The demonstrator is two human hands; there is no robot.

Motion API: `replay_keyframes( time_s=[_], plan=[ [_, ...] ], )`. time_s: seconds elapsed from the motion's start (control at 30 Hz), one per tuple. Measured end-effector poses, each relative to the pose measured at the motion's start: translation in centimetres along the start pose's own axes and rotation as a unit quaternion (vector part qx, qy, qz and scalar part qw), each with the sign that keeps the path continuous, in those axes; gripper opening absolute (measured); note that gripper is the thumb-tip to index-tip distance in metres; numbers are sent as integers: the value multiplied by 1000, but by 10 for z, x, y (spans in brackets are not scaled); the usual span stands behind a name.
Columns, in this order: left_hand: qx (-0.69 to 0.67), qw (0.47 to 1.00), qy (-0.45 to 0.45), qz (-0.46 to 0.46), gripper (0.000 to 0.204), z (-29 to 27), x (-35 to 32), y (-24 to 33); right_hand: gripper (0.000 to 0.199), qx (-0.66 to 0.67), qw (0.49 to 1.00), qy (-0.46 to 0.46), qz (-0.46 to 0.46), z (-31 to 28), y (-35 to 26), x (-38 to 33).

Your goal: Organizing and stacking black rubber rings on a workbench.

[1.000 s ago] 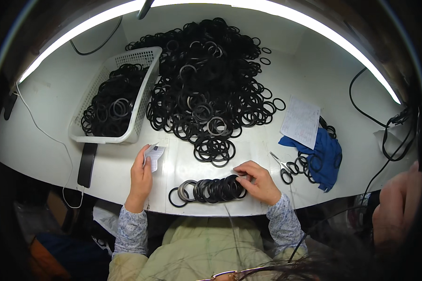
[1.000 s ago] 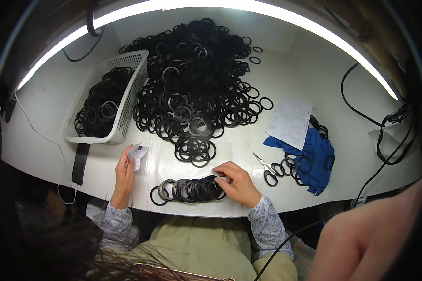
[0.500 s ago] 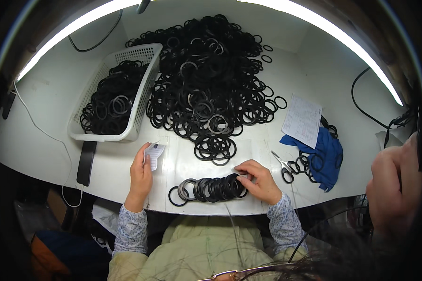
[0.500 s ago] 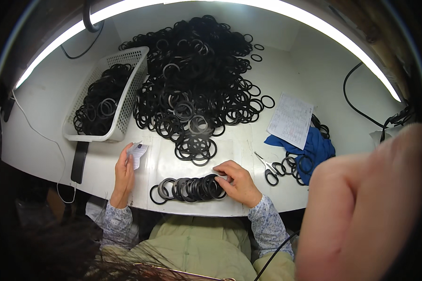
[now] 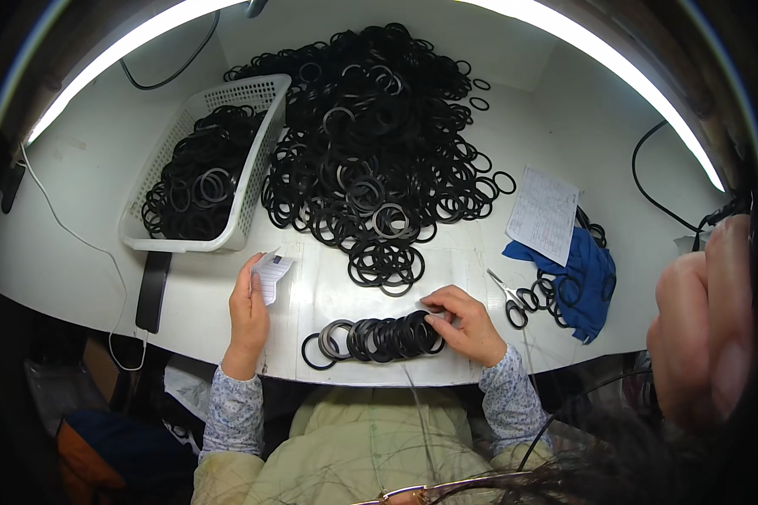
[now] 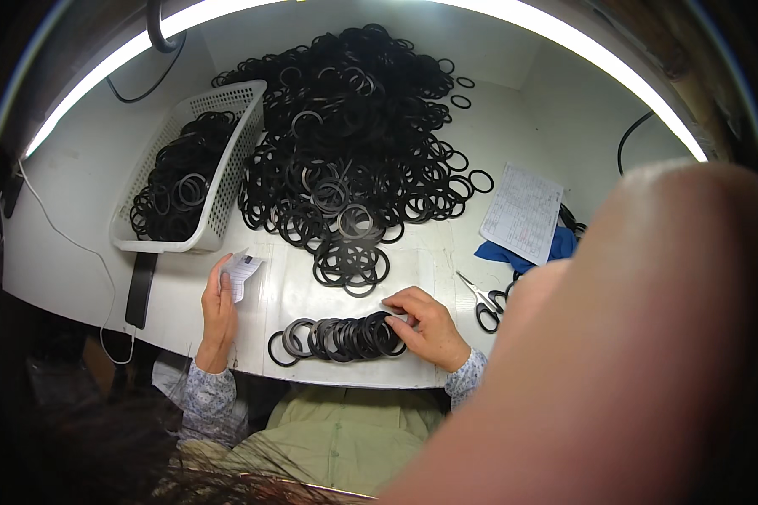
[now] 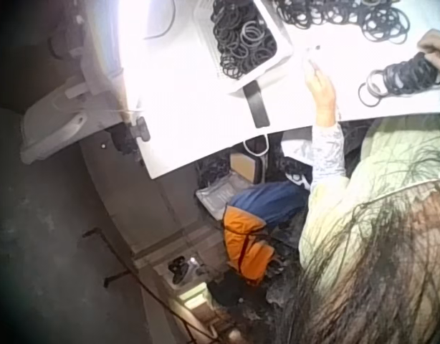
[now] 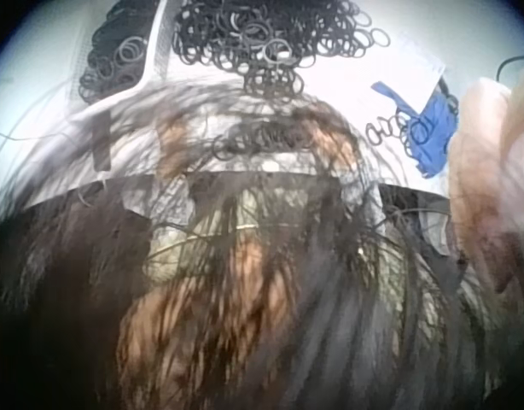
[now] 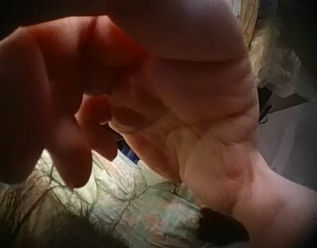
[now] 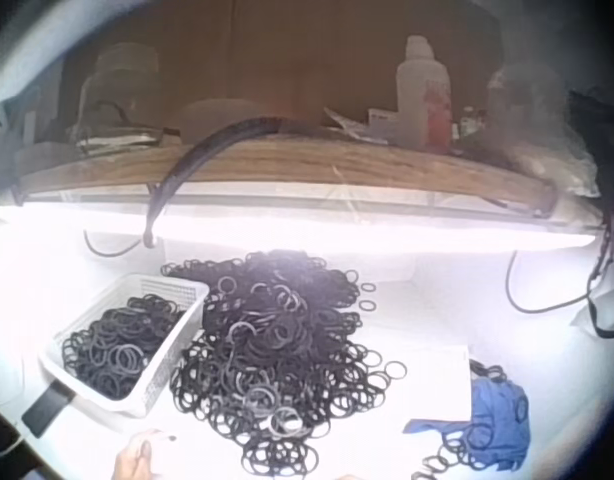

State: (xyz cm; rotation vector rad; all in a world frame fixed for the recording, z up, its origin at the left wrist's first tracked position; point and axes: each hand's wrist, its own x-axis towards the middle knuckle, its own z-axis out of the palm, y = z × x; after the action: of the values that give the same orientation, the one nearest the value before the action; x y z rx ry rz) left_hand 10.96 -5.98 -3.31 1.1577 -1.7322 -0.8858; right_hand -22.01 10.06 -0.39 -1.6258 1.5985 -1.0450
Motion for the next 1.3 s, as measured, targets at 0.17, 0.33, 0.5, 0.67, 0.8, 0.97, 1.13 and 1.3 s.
replay_keyframes(
  time_s=[0.17, 0.33, 0.5, 0.67, 0.8, 0.97, 1.13, 1.3],
  plan=[
    [-24, 1000, 10, 13, 37, 0, 0, -3, 27, -12, 1000, 0, -17, 0, -2, 1],
    [-44, 999, 18, -10, 37, -3, 1, -6, 27, -14, 1000, -2, 5, -1, -9, 2],
    [-67, 998, 21, -2, 38, 2, -2, 5, 27, -25, 1000, -3, 15, -2, -7, 1],
    [-102, 995, 2, 17, 38, 12, -9, 26, 27, -4, 1000, 1, 8, 0, -9, 2],
    [-138, 989, -28, 39, 38, 25, -13, 45, 27, 1, 1000, -5, 17, -1, -4, 1],
    [-177, 979, -74, 66, 38, 37, -18, 68, 25, 13, 1000, 9, 4, -2, -10, 2],
    [-201, 970, -109, 77, 38, 46, -23, 83, 22, 57, 997, 34, -38, -6, -16, 6],
    [-224, 962, -128, 90, 38, 53, -33, 91, 31, 299, 948, -31, 105, 8, -43, 26]
  ],
)
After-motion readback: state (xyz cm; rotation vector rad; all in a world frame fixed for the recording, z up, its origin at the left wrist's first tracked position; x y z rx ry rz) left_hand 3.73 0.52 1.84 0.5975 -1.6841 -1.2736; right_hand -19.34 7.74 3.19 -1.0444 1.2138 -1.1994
